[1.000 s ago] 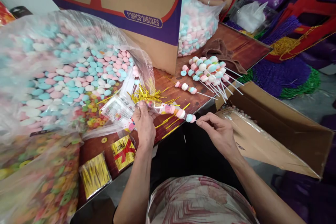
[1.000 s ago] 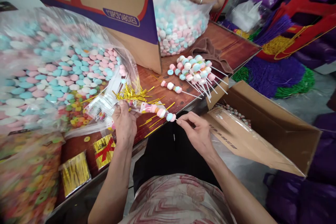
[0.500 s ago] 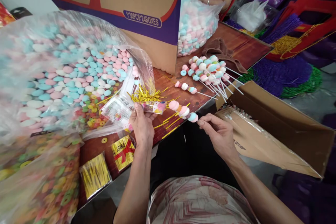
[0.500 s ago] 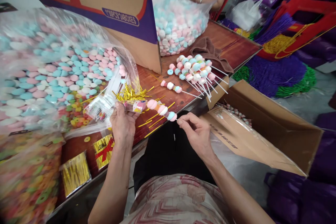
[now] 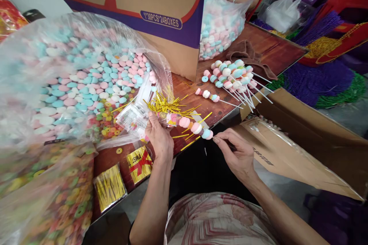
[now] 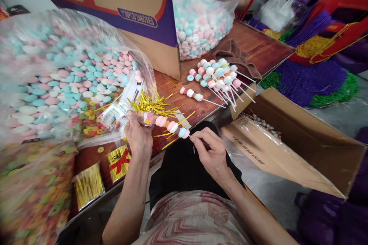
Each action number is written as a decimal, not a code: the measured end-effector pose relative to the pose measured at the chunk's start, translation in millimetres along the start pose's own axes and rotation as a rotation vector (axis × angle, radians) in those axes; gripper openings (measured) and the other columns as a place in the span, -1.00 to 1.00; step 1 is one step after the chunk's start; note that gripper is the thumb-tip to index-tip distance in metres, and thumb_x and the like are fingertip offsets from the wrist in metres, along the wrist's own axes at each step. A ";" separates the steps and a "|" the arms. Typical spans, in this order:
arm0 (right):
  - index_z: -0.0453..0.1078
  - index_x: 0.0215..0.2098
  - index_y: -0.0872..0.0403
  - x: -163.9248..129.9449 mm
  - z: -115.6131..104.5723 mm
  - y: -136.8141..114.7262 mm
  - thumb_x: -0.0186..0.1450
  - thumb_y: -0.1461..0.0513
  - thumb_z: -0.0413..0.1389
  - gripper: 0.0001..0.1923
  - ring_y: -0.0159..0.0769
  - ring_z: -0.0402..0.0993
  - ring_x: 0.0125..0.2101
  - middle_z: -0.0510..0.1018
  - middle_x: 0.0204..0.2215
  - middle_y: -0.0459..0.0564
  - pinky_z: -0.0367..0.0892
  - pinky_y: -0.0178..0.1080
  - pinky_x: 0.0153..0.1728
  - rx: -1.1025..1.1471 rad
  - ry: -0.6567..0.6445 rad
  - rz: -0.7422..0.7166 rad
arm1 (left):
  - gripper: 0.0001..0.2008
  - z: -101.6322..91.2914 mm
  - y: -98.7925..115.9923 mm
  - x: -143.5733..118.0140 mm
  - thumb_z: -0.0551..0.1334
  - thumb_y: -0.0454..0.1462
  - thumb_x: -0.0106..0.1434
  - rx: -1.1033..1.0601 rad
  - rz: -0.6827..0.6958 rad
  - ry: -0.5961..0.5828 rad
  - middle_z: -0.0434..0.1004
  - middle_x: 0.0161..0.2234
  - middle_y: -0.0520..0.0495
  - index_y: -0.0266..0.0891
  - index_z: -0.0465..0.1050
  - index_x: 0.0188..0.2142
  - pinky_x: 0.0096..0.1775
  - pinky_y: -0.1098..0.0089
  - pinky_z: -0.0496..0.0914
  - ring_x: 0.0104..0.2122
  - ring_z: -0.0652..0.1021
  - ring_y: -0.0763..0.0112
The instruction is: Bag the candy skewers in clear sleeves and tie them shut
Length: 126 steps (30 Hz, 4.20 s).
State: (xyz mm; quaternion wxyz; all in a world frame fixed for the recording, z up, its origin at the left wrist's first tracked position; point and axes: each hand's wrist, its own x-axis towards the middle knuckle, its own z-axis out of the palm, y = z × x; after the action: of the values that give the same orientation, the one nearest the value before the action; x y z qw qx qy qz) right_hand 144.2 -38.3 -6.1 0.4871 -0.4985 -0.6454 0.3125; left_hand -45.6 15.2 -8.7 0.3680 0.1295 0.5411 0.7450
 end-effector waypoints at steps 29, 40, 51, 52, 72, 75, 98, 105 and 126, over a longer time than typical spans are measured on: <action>0.46 -0.29 0.04 2.8 2.9 -3.3 0.30 0.40 0.14 -0.86 -0.36 0.41 -0.44 0.49 -0.42 -0.06 0.31 -0.28 -0.46 -0.140 0.031 -0.221 | -0.52 -0.1 -7.4 -9.0 0.12 0.09 0.31 0.303 0.331 -0.151 0.21 -0.54 0.10 -0.23 0.23 -0.52 -0.41 0.45 0.22 -0.51 0.25 0.54; 0.44 -0.29 0.08 6.9 3.2 -4.0 0.35 0.38 0.10 -0.88 -0.39 0.32 -0.47 0.45 -0.45 -0.05 0.25 -0.29 -0.42 -0.288 -0.006 -0.260 | -0.65 7.3 -2.8 -15.8 0.19 0.06 0.28 0.006 -0.059 -0.267 0.58 -0.42 -0.02 -0.16 0.34 -0.33 -0.32 0.36 0.46 -0.43 0.58 0.37; 0.48 -0.30 0.11 7.0 25.1 -7.3 0.38 0.35 0.05 -0.83 -0.40 0.20 -0.56 0.36 -0.56 -0.08 0.10 -0.26 -0.47 -0.654 0.000 -0.417 | -0.70 10.0 -4.9 -36.0 0.26 -0.02 0.27 -0.035 -0.183 -0.377 0.56 -0.37 -0.02 -0.21 0.39 -0.28 -0.22 0.36 0.50 -0.33 0.62 0.39; 0.48 -0.30 0.10 6.3 27.8 -7.8 0.39 0.35 0.04 -0.81 -0.40 0.20 -0.56 0.36 -0.56 -0.08 0.11 -0.27 -0.47 -0.611 -0.005 -0.385 | -0.69 9.8 -5.2 -36.3 0.27 -0.01 0.25 -0.050 -0.193 -0.375 0.56 -0.35 -0.02 -0.21 0.39 -0.27 -0.20 0.35 0.50 -0.32 0.62 0.38; 0.39 -0.43 0.09 11.7 33.5 -14.2 0.38 0.20 0.01 -0.74 -0.36 0.32 -0.45 0.42 -0.50 -0.06 0.23 -0.30 -0.39 -0.092 -0.087 0.168 | -0.57 6.4 -5.5 -35.9 0.20 0.10 0.25 -0.032 -0.225 -0.465 0.57 -0.35 -0.10 -0.25 0.45 -0.33 -0.19 0.35 0.48 -0.28 0.59 0.35; 0.42 -0.32 0.09 6.0 39.0 -12.6 0.44 0.26 -0.06 -0.74 -0.35 0.37 -0.42 0.45 -0.43 0.00 0.24 -0.31 -0.39 -0.369 -0.062 -0.101 | -0.55 5.8 0.6 -32.5 0.17 0.12 0.26 -0.040 -0.245 -0.477 0.57 -0.36 -0.10 -0.24 0.45 -0.36 -0.21 0.35 0.47 -0.28 0.60 0.33; 0.37 -0.49 0.09 4.4 38.3 -17.3 0.32 0.19 0.06 -0.77 -0.41 0.24 -0.55 0.35 -0.60 -0.15 0.19 -0.33 -0.51 0.183 -0.124 0.367 | -0.74 0.6 -1.3 -26.2 0.38 -0.12 0.16 -0.189 -0.582 -0.484 0.60 -0.34 -0.07 -0.25 0.43 -0.40 -0.28 0.37 0.47 -0.23 0.63 0.27; 0.35 -0.52 0.09 12.3 50.8 -25.2 0.28 0.18 0.07 -0.77 -0.41 0.23 -0.52 0.35 -0.57 -0.14 0.20 -0.33 -0.48 0.316 -0.121 0.399 | -0.74 0.6 1.7 -32.5 0.39 -0.13 0.13 -0.048 -0.542 -0.552 0.60 -0.38 -0.11 -0.30 0.48 -0.44 -0.27 0.34 0.50 -0.32 0.62 0.30; 0.32 -0.39 0.05 7.4 19.6 -12.1 0.43 0.22 -0.06 -0.75 -0.44 0.20 -0.57 0.32 -0.58 -0.18 0.15 -0.34 -0.48 -0.116 -0.341 0.067 | -0.64 3.3 9.2 -4.9 0.32 -0.01 0.21 -0.108 -0.433 -0.318 0.49 -0.49 0.03 -0.26 0.35 -0.42 -0.37 0.38 0.49 -0.52 0.57 0.44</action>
State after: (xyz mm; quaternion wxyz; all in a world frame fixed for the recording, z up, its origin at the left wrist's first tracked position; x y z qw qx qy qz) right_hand 121.5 -33.4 0.6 0.3306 -0.4867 -0.7186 0.3707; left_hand -43.9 12.8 1.8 0.6054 0.1067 0.4511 0.6470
